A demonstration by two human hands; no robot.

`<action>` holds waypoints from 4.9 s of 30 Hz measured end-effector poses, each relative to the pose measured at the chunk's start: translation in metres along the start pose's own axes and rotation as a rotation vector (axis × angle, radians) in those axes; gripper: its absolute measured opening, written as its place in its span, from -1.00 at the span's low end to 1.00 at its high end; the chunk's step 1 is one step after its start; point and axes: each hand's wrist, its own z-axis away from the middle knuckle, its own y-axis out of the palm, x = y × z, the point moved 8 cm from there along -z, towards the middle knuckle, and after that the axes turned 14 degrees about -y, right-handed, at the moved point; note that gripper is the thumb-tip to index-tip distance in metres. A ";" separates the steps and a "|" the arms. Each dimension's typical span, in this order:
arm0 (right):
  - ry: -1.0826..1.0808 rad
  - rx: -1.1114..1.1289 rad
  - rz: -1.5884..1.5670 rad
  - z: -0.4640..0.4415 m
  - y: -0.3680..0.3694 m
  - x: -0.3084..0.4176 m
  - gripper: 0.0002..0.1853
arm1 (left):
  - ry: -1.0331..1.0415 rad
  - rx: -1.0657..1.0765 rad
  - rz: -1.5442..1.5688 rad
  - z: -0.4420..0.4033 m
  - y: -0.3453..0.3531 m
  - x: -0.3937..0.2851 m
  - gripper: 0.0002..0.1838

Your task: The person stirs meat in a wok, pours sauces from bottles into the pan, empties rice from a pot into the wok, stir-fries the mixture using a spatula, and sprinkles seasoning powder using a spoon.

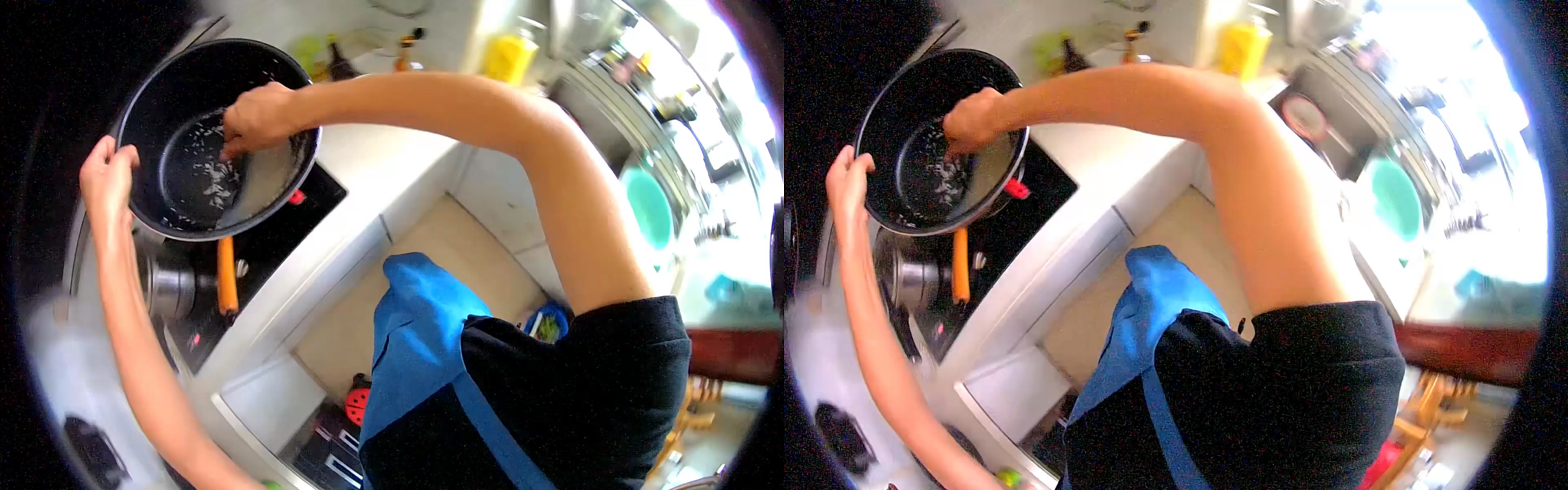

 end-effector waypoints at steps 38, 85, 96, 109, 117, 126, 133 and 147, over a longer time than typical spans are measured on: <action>0.609 -0.487 -0.410 0.717 -0.035 -0.085 -0.59 | 0.435 0.275 0.193 0.408 0.585 -0.324 -0.80; 0.507 -0.068 0.650 0.706 -0.042 -0.193 -0.39 | 0.390 0.378 0.058 0.379 0.563 -0.348 -0.87; 0.874 -0.122 -0.421 0.712 0.031 -0.167 -0.20 | 0.351 0.270 0.017 0.381 0.579 -0.325 -0.88; 1.188 -0.376 0.296 0.808 -0.049 -0.179 -0.63 | 0.239 0.298 0.159 0.379 0.572 -0.302 -0.80; 0.904 0.115 0.242 0.745 -0.011 -0.193 -0.91 | 0.235 0.283 0.138 0.387 0.574 -0.301 -0.81; 0.647 -0.175 0.281 0.673 -0.053 -0.210 -0.86 | 0.151 0.250 0.142 0.358 0.572 -0.290 -0.85; 0.535 0.205 0.347 0.631 -0.019 -0.237 -0.86 | 0.094 0.238 0.160 0.336 0.572 -0.277 -0.84; 0.782 -0.247 -0.707 0.659 0.035 -0.276 -0.75 | -0.218 0.204 0.092 0.347 0.602 -0.165 -0.79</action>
